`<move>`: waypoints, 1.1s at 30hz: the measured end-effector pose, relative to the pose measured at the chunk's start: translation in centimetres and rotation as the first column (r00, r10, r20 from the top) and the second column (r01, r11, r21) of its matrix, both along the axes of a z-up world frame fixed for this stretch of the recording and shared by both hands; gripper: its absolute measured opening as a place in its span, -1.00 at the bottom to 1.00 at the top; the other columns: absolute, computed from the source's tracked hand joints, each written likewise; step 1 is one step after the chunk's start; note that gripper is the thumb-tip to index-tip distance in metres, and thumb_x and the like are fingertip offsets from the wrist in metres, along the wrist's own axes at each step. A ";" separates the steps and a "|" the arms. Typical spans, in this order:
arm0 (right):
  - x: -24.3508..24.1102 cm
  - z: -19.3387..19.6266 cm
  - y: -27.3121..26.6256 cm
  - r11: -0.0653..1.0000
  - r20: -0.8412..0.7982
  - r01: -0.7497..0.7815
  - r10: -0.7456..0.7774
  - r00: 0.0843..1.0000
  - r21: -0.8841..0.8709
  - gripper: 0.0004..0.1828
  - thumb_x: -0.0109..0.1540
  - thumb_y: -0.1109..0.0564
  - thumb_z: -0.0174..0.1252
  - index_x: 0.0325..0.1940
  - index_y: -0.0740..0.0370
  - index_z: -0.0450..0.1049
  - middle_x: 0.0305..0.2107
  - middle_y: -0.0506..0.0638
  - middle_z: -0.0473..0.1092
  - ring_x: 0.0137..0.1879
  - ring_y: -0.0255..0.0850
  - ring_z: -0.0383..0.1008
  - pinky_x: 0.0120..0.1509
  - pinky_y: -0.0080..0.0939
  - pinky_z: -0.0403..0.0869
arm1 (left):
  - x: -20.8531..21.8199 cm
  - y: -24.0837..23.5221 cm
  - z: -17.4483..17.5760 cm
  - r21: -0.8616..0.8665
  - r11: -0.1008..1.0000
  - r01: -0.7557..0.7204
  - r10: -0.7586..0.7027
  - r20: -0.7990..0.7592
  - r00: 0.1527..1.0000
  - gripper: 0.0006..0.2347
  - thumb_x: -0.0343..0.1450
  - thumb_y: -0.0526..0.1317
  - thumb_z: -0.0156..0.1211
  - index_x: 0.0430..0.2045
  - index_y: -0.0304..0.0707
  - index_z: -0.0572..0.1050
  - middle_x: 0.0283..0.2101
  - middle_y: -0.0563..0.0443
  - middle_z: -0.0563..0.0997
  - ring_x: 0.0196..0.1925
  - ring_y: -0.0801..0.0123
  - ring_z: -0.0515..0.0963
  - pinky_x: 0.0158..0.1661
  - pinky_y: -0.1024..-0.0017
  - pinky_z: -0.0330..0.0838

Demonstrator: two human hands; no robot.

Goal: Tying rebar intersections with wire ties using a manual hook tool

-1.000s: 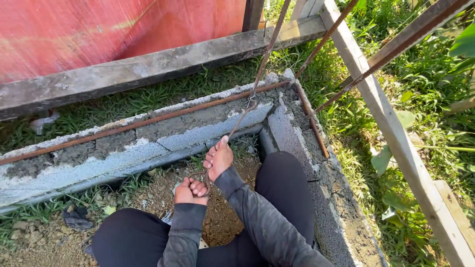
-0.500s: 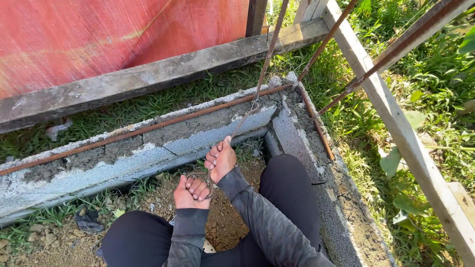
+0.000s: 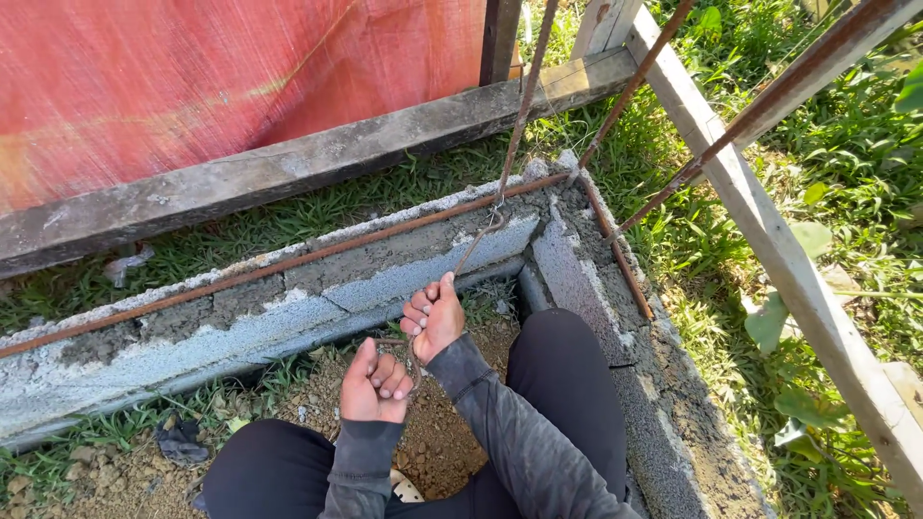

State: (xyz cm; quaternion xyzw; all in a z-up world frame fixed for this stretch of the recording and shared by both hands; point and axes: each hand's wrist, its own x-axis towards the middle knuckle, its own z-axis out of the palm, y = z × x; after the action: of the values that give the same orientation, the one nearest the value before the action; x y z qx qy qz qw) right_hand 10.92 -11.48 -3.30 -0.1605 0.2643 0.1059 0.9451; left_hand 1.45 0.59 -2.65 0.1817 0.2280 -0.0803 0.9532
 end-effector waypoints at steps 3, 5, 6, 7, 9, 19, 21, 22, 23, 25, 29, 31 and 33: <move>0.7 0.4 -0.8 0.980 0.127 -0.007 -0.019 0.992 0.200 -0.46 0.48 -0.35 -0.25 -0.43 0.00 0.16 -0.67 -0.20 0.03 -0.60 -0.39 -0.04 -0.60 -0.33 -0.02 | 0.9 -0.4 4.2 0.092 0.995 0.026 -0.044 0.192 0.980 -0.84 0.51 -0.36 -0.01 -0.48 -0.08 0.28 -0.69 0.19 0.14 -0.73 0.55 0.10 -0.70 0.48 0.04; 1.0 1.9 -1.7 0.964 0.160 -0.020 -0.023 0.987 0.264 -0.46 0.48 -0.33 -0.24 -0.42 0.01 0.18 -0.68 -0.20 0.07 -0.59 -0.38 0.03 -0.58 -0.33 0.06 | 2.3 -0.7 7.3 0.152 0.987 0.046 -0.089 0.286 0.954 -0.73 0.44 -0.48 0.03 -0.59 -0.08 0.18 -0.68 0.16 0.16 -0.74 0.53 0.12 -0.71 0.47 0.08; 1.1 2.7 -2.2 0.966 0.238 -0.054 -0.008 0.971 0.251 -0.45 0.48 -0.33 -0.23 -0.37 0.07 0.29 -0.59 -0.12 0.23 -0.48 -0.30 0.25 -0.43 -0.24 0.30 | 3.2 -0.9 9.2 0.237 0.968 0.080 -0.165 0.363 0.917 -0.74 0.41 -0.51 0.05 -0.52 -0.12 0.16 -0.65 0.12 0.21 -0.72 0.53 0.14 -0.72 0.49 0.13; 1.4 3.5 -2.8 0.968 0.316 -0.084 0.005 0.949 0.235 -0.41 0.48 -0.32 -0.22 -0.32 0.14 0.41 -0.50 -0.03 0.39 -0.38 -0.21 0.47 -0.28 -0.15 0.53 | 4.4 -1.2 11.1 0.322 0.941 0.108 -0.247 0.433 0.867 -0.73 0.39 -0.55 0.07 -0.45 -0.15 0.14 -0.62 0.08 0.26 -0.71 0.52 0.17 -0.74 0.51 0.19; 0.5 4.6 -3.2 0.987 0.321 -0.051 0.000 0.947 0.149 -0.39 0.48 -0.33 -0.26 -0.28 0.18 0.40 -0.45 0.00 0.40 -0.36 -0.22 0.45 -0.26 -0.19 0.49 | 7.2 -2.1 15.1 0.480 0.865 0.145 -0.387 0.456 0.801 -0.74 0.41 -0.51 0.08 -0.45 -0.16 0.14 -0.63 0.05 0.30 -0.72 0.51 0.19 -0.75 0.51 0.19; -3.4 4.0 -5.0 0.979 0.221 0.080 -0.037 0.975 -0.186 -0.47 0.42 -0.25 -0.12 -0.23 0.28 0.42 -0.37 0.09 0.42 -0.29 -0.14 0.46 -0.09 -0.11 0.46 | 6.6 -6.3 15.7 0.851 -0.332 -0.408 -0.940 -0.262 0.219 -0.63 0.49 -0.35 -0.20 0.14 -0.75 0.20 0.04 -0.36 0.46 0.00 0.14 0.51 0.03 0.35 0.43; -3.4 2.4 -6.0 0.965 0.132 0.041 -0.006 0.991 -0.258 -0.46 0.43 -0.26 -0.14 -0.22 0.27 0.42 -0.38 0.10 0.42 -0.30 -0.15 0.45 -0.16 -0.13 0.44 | 4.4 -5.1 14.4 0.797 -0.449 -0.404 -0.890 -0.441 0.117 -0.77 0.48 -0.33 -0.14 -0.04 -0.53 0.21 -0.24 -0.25 0.52 -0.26 0.05 0.57 -0.23 0.21 0.48; -3.3 1.6 -6.5 0.945 0.046 0.002 0.014 0.999 -0.328 -0.46 0.43 -0.26 -0.16 -0.21 0.26 0.41 -0.38 0.10 0.42 -0.31 -0.15 0.44 -0.22 -0.14 0.42 | 3.3 -4.5 13.7 0.724 -0.547 -0.420 -0.801 -0.599 0.010 -0.90 0.47 -0.30 -0.07 -0.23 -0.32 0.23 -0.53 -0.13 0.57 -0.53 -0.03 0.63 -0.49 0.06 0.53; -3.7 1.5 -6.6 0.944 0.044 0.000 0.015 0.999 -0.329 -0.46 0.43 -0.26 -0.16 -0.21 0.26 0.41 -0.38 0.10 0.42 -0.31 -0.15 0.44 -0.22 -0.14 0.42 | 2.6 -4.1 11.4 0.725 -0.547 -0.418 -0.801 -0.598 0.010 -0.90 0.47 -0.30 -0.07 -0.23 -0.32 0.23 -0.53 -0.13 0.57 -0.53 -0.03 0.63 -0.49 0.06 0.53; -4.3 1.1 -6.8 0.830 -0.153 -0.143 0.070 0.986 -0.538 -0.66 0.33 0.10 -0.01 0.17 0.18 0.42 -0.24 -0.01 0.43 -0.25 -0.29 0.38 -0.26 -0.28 0.30 | 1.2 -3.3 6.6 0.670 -0.546 -0.503 -0.763 -0.646 -0.032 -0.87 0.53 -0.23 -0.09 -0.28 -0.35 0.24 -0.40 -0.19 0.57 -0.48 -0.03 0.59 -0.46 0.04 0.52; -3.9 -2.9 -4.8 0.732 -0.126 -0.223 0.186 0.974 -0.643 -0.71 0.37 0.08 0.00 0.14 0.18 0.44 -0.25 -0.01 0.52 -0.31 -0.32 0.41 -0.36 -0.34 0.33 | -0.5 -2.0 -2.2 0.509 -0.630 -0.586 -0.666 -0.742 0.071 -0.82 0.51 -0.21 -0.08 -0.24 -0.41 0.37 -0.35 -0.34 0.61 -0.41 -0.09 0.63 -0.32 -0.03 0.55; -3.7 -5.3 -3.8 0.913 -0.099 -0.164 0.137 0.986 -0.373 -0.69 0.42 0.13 -0.03 0.25 0.17 0.30 -0.28 0.09 0.45 -0.32 -0.21 0.46 -0.37 -0.23 0.49 | -1.1 -2.5 -3.5 0.506 -0.692 -0.515 -0.619 -0.782 0.065 -0.85 0.55 -0.18 0.03 -0.16 -0.27 0.34 -0.36 -0.14 0.55 -0.35 0.05 0.58 -0.21 0.10 0.52; -3.4 -3.9 -3.3 0.925 -0.138 -0.158 0.116 0.984 -0.346 -0.76 0.45 0.11 -0.09 0.15 0.18 0.36 -0.40 0.00 0.34 -0.41 -0.27 0.28 -0.41 -0.25 0.36 | -1.9 -2.7 1.8 0.611 -0.628 -0.482 -0.750 -0.640 0.165 -0.70 0.46 -0.07 0.18 -0.13 -0.33 0.37 -0.25 -0.15 0.44 -0.23 0.08 0.45 -0.12 0.11 0.37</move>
State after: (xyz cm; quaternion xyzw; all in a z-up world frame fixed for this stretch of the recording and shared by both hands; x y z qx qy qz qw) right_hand 7.53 -14.74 -7.20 -0.3405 0.3213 0.1313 0.8738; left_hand -0.47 -2.10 -0.87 0.8874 -0.3905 -0.2408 0.0448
